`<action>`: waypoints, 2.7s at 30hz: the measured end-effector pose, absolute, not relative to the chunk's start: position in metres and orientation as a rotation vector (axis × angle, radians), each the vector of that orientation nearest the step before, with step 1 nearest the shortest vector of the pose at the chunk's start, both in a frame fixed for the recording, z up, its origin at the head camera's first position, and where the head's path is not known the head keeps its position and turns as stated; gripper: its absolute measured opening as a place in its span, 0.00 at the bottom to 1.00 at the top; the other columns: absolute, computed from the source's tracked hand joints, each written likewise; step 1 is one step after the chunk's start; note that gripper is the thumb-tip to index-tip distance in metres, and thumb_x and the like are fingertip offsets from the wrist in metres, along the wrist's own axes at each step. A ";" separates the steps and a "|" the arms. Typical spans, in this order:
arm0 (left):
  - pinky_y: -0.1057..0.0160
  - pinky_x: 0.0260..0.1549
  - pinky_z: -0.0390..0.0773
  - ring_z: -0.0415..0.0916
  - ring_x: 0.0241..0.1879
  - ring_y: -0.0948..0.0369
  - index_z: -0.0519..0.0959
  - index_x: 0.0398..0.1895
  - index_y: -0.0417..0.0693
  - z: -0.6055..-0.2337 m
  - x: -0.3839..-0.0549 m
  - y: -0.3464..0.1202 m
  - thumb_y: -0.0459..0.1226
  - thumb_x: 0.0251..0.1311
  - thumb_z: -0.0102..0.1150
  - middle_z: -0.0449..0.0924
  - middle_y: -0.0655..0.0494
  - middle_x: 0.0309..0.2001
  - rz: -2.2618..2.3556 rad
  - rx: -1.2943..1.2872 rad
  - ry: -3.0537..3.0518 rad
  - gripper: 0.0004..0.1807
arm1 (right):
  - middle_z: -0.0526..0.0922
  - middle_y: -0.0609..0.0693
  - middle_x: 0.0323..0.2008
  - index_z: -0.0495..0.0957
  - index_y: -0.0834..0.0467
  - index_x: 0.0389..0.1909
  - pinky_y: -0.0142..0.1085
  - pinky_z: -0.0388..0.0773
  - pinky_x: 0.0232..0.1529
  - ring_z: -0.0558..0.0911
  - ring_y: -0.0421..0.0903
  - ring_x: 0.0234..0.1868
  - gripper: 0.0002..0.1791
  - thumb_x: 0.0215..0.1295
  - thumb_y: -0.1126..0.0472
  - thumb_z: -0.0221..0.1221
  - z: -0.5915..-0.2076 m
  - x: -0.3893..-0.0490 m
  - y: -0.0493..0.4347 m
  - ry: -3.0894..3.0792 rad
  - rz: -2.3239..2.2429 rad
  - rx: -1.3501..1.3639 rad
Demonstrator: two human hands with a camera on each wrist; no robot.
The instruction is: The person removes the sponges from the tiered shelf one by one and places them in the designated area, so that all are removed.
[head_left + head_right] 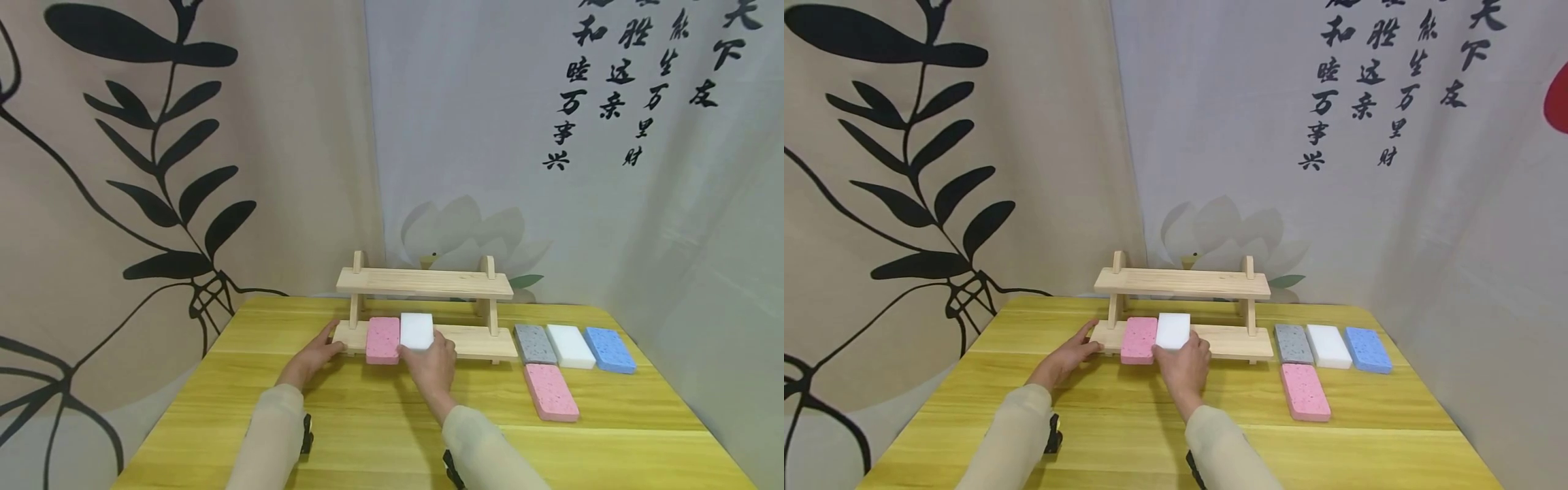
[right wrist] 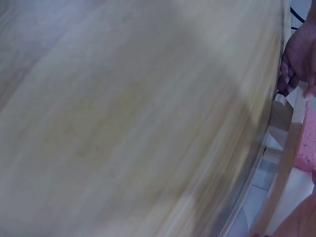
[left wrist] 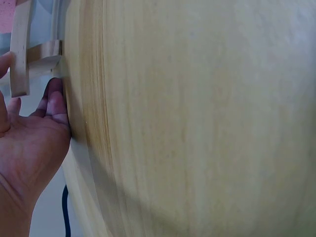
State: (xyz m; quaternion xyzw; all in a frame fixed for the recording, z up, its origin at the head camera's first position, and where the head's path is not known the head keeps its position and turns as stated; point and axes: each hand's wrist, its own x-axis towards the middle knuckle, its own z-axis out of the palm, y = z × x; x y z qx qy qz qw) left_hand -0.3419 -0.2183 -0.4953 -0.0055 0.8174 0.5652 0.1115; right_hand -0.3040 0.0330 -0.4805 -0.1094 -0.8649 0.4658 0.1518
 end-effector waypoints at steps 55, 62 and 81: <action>0.36 0.66 0.54 0.49 0.72 0.36 0.43 0.81 0.56 -0.500 -0.346 -0.220 0.41 0.64 0.56 0.44 0.27 0.74 1.653 0.001 2.409 0.46 | 0.72 0.63 0.56 0.68 0.67 0.65 0.53 0.74 0.52 0.74 0.58 0.53 0.41 0.55 0.50 0.70 -0.466 -0.276 0.139 -2.556 1.447 -0.044; 0.36 0.66 0.55 0.54 0.70 0.37 0.43 0.81 0.56 -0.501 -0.347 -0.220 0.42 0.64 0.56 0.47 0.27 0.73 1.654 -0.009 2.416 0.46 | 0.71 0.66 0.60 0.66 0.69 0.66 0.54 0.73 0.55 0.73 0.59 0.57 0.42 0.56 0.51 0.70 -0.465 -0.270 0.161 -2.575 1.436 -0.049; 0.35 0.66 0.53 0.52 0.70 0.35 0.43 0.81 0.56 -0.498 -0.344 -0.218 0.41 0.66 0.54 0.48 0.26 0.72 1.644 -0.007 2.420 0.44 | 0.66 0.67 0.66 0.58 0.67 0.72 0.55 0.69 0.58 0.70 0.61 0.61 0.48 0.61 0.45 0.67 -0.461 -0.261 0.234 -2.627 1.463 -0.081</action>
